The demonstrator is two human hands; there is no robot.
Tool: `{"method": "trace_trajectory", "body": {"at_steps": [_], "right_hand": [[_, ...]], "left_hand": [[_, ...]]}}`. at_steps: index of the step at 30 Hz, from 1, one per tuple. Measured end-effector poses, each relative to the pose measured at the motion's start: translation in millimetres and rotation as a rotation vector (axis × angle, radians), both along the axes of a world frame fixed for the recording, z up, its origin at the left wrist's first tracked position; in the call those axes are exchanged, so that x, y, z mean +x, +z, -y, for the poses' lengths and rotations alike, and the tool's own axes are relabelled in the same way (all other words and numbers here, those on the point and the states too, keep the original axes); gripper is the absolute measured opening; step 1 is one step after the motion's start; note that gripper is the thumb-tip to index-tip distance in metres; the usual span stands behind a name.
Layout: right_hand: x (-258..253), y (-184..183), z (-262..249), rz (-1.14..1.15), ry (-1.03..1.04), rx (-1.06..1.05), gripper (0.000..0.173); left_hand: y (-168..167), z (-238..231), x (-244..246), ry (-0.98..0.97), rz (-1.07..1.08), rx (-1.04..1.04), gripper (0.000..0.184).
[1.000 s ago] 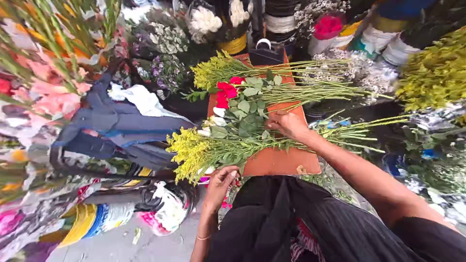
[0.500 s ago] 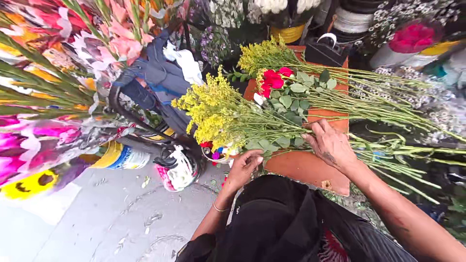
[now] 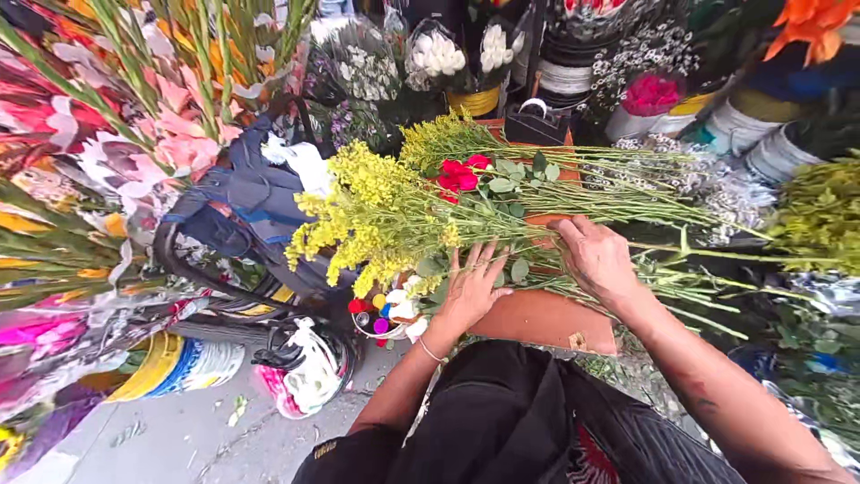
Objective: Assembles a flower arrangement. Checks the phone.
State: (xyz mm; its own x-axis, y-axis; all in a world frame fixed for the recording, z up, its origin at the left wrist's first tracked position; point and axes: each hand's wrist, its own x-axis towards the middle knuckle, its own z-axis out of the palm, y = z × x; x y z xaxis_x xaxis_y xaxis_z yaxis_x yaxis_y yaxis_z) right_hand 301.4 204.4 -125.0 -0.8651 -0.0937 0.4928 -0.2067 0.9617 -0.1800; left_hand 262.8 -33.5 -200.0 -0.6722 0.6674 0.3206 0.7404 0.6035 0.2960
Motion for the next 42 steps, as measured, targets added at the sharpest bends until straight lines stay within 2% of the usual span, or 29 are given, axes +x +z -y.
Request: {"method": "trace_trajectory", "body": {"at_steps": [2, 3, 6, 9, 10, 11, 13, 14, 16, 19, 20, 22, 25, 27, 28, 31, 34, 36, 38, 42], "right_hand": [[-3, 6, -14, -0.180, -0.034, 0.078, 0.018], [-4, 9, -23, -0.214, -0.059, 0.088, 0.019], [4, 18, -46, -0.113, -0.160, 0.070, 0.027], [22, 23, -57, -0.053, -0.207, 0.066, 0.029], [31, 26, -55, -0.047, -0.214, 0.065, 0.028], [42, 28, -52, -0.043, -0.218, 0.065, 0.026], [63, 30, -43, -0.065, -0.218, 0.079, 0.026], [71, 28, -37, -0.084, -0.211, 0.088, 0.029], [84, 22, -30, -0.100, -0.210, 0.080, 0.044], [113, 15, -36, -0.007, -0.212, -0.103, 0.058], [129, 14, -40, 0.036, -0.207, -0.192, 0.058], [161, 15, -46, 0.091, -0.206, -0.357, 0.046], [201, 4, -54, 0.124, -0.308, -0.655, 0.036], [217, -17, -60, 0.076, -0.384, -0.788, 0.036], [223, -29, -64, 0.039, -0.409, -0.818, 0.037], [234, -56, -64, -0.023, -0.434, -0.919, 0.042], [240, -62, -52, -0.031, -0.453, -1.010, 0.041], [244, -64, -43, -0.043, -0.466, -1.021, 0.039], [245, -65, -38, -0.047, -0.490, -0.994, 0.039], [245, -73, -31, -0.060, -0.530, -0.934, 0.037]], "left_hand": [[-20, -5, -13, 0.082, 0.244, -0.204, 0.080], [-25, -6, -15, 0.096, 0.289, -0.240, 0.083], [-14, -3, -5, 0.151, 0.266, -0.195, 0.077], [16, -6, 0, 0.213, 0.083, 0.244, 0.064], [32, -12, 0, 0.179, 0.116, 0.423, 0.061], [50, -19, 0, 0.106, 0.240, 0.578, 0.059], [79, -42, -2, -0.143, 0.705, 0.908, 0.051], [88, -56, 0, -0.221, 0.900, 1.087, 0.037], [96, -82, 7, -0.241, 1.068, 1.291, 0.011], [102, -102, 17, -0.283, 1.121, 1.258, 0.010], [100, -107, 20, -0.332, 1.140, 1.214, 0.011], [96, -118, 24, -0.452, 1.163, 1.072, 0.014], [107, -125, 25, -0.614, 1.061, 0.656, 0.029], [117, -120, 28, -0.612, 0.878, 0.411, 0.033], [123, -114, 32, -0.594, 0.747, 0.378, 0.029], [134, -103, 42, -0.504, 0.216, 0.647, 0.018], [151, -114, 22, -0.298, -0.184, 0.809, 0.019], [158, -124, 6, -0.180, -0.262, 0.739, 0.035], [165, -134, -1, -0.170, -0.282, 0.672, 0.043], [172, -148, -1, -0.245, -0.275, 0.596, 0.040]]}}
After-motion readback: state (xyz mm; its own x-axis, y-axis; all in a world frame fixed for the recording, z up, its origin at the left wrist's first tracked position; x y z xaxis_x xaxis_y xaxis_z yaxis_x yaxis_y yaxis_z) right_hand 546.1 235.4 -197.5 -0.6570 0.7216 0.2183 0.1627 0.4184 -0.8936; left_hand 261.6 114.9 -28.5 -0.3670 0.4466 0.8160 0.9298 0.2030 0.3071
